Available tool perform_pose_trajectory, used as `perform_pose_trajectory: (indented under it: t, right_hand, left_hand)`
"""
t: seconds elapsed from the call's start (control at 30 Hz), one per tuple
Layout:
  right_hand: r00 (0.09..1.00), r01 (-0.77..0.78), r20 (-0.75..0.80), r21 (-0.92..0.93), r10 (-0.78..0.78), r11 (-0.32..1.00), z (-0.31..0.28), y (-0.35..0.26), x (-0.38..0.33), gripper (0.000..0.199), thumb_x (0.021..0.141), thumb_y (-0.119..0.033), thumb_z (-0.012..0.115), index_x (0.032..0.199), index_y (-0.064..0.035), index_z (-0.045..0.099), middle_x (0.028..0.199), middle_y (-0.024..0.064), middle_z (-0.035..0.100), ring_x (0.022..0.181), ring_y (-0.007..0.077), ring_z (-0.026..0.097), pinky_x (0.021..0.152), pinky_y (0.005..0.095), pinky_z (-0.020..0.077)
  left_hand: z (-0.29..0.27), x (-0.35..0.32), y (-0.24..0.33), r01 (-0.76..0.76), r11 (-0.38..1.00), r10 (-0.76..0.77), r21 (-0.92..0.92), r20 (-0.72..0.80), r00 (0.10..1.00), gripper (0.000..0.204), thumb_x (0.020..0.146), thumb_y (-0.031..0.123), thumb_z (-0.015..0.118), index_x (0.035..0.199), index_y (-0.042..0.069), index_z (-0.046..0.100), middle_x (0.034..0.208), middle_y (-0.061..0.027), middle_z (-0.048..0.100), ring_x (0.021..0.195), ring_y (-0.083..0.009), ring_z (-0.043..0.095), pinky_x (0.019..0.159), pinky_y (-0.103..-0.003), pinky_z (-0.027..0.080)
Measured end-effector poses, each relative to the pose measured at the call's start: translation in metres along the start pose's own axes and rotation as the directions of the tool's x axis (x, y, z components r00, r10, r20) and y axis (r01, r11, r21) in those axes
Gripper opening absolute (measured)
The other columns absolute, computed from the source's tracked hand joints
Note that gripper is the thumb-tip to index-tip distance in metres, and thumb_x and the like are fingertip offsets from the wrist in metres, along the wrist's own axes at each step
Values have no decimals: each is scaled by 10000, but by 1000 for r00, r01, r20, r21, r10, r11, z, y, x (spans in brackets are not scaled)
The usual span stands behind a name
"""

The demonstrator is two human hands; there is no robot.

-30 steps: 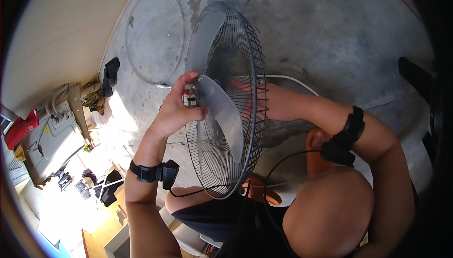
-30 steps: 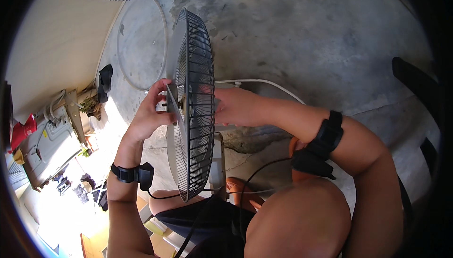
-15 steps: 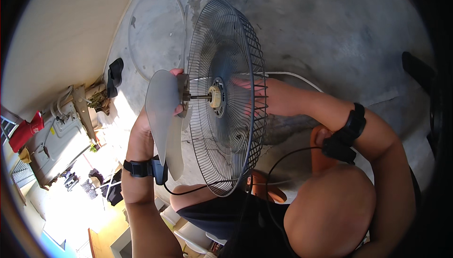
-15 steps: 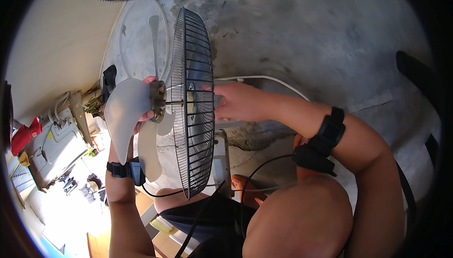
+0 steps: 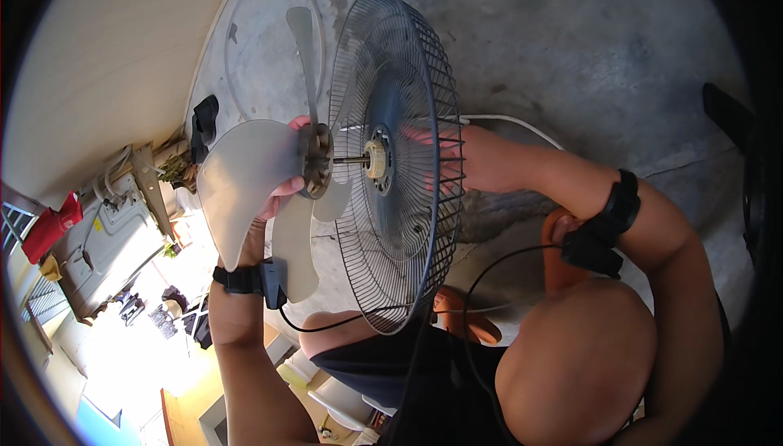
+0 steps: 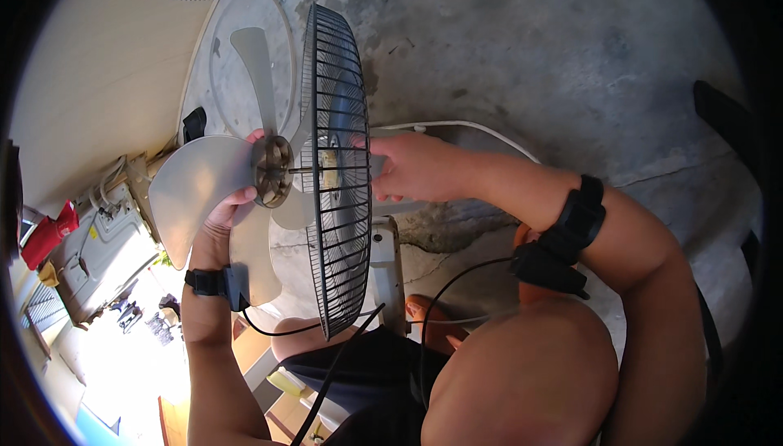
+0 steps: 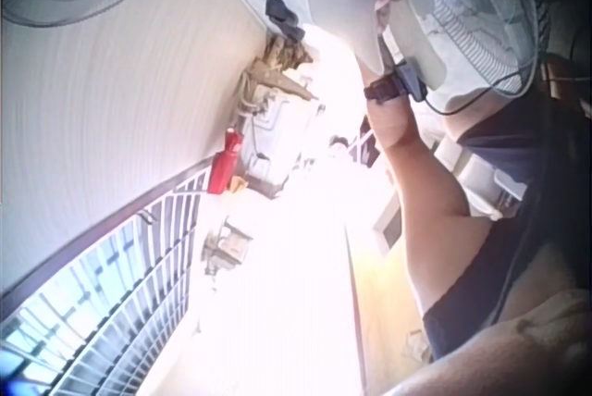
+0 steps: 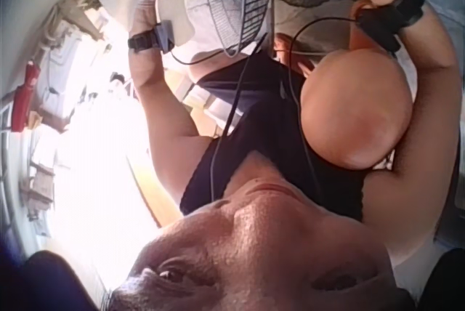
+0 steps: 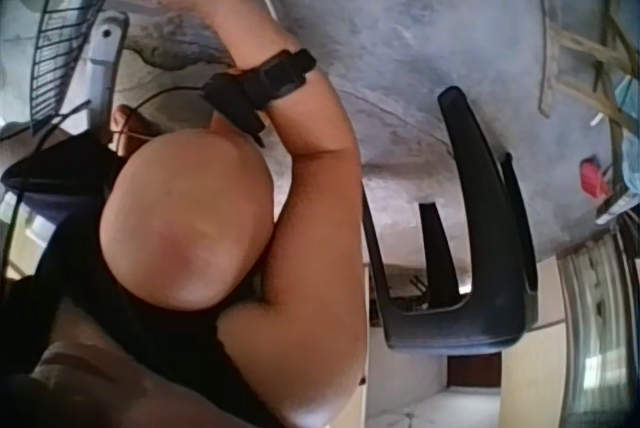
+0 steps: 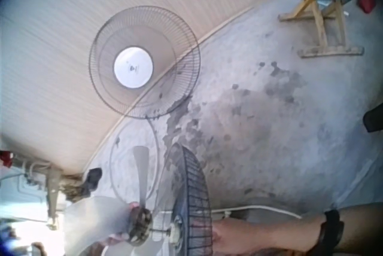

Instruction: The recorder is shown assembling a stand fan by placing the blades and securing the front cage.

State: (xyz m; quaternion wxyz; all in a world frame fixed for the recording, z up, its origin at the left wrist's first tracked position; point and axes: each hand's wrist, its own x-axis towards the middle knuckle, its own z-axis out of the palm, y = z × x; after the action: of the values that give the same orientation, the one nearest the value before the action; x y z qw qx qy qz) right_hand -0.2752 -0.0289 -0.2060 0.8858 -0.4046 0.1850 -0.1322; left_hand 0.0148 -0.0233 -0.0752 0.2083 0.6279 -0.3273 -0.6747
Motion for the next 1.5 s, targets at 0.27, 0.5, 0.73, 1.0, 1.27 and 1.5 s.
perform_pose_trajectory:
  t: [0.27,0.5,0.73,1.0,1.27,1.5]
  right_hand:
    - [998,56,-18,-28,-57,998,2,4,-2,361,843,-134,536,1198,-70,509,782,57,634,696,135,579,665,280,476]
    - [999,50,13,-22,-50,999,-6,7,-1,389,846,-146,536,1228,-86,491,797,62,640,700,137,583,667,289,478]
    - [995,98,-6,-135,-100,986,-2,2,-4,455,865,-144,522,1312,-117,439,813,60,632,711,133,578,682,288,481]
    - [996,86,27,-158,-82,984,-2,-1,-5,494,866,-142,522,1346,-127,407,829,63,627,723,132,577,692,288,485]
    - [992,130,18,-207,-129,970,-6,6,-5,502,867,-134,526,1352,-141,398,844,71,631,737,143,581,700,288,490]
    - [996,84,-4,-104,-85,991,-6,2,-8,450,876,-134,523,1317,-141,434,879,69,639,765,143,586,705,295,490]
  left_hand:
    - [3,-1,2,0,995,-1,-95,-19,1000,857,548,118,805,1301,12,410,1260,-89,466,1144,-223,468,993,-352,376]
    - [3,-5,5,-46,999,45,-9,-55,997,924,551,182,779,1347,15,340,1331,-128,419,1235,-263,412,1037,-403,340]
    - [4,-12,13,-22,1000,22,0,-66,998,998,551,230,731,1393,7,242,1341,-183,401,1235,-324,414,1038,-442,339]
    - [8,-11,13,-32,999,31,-5,-83,996,1003,539,238,730,1391,6,253,1339,-193,403,1236,-323,413,1034,-442,345]
    - [5,-13,15,-39,994,40,-97,15,999,1020,550,188,759,1408,11,236,1391,-138,347,1287,-285,353,1064,-420,297]
    - [13,-12,19,-68,995,70,-67,26,997,1009,545,242,752,1395,26,253,1374,-223,342,1263,-354,372,1017,-469,358]
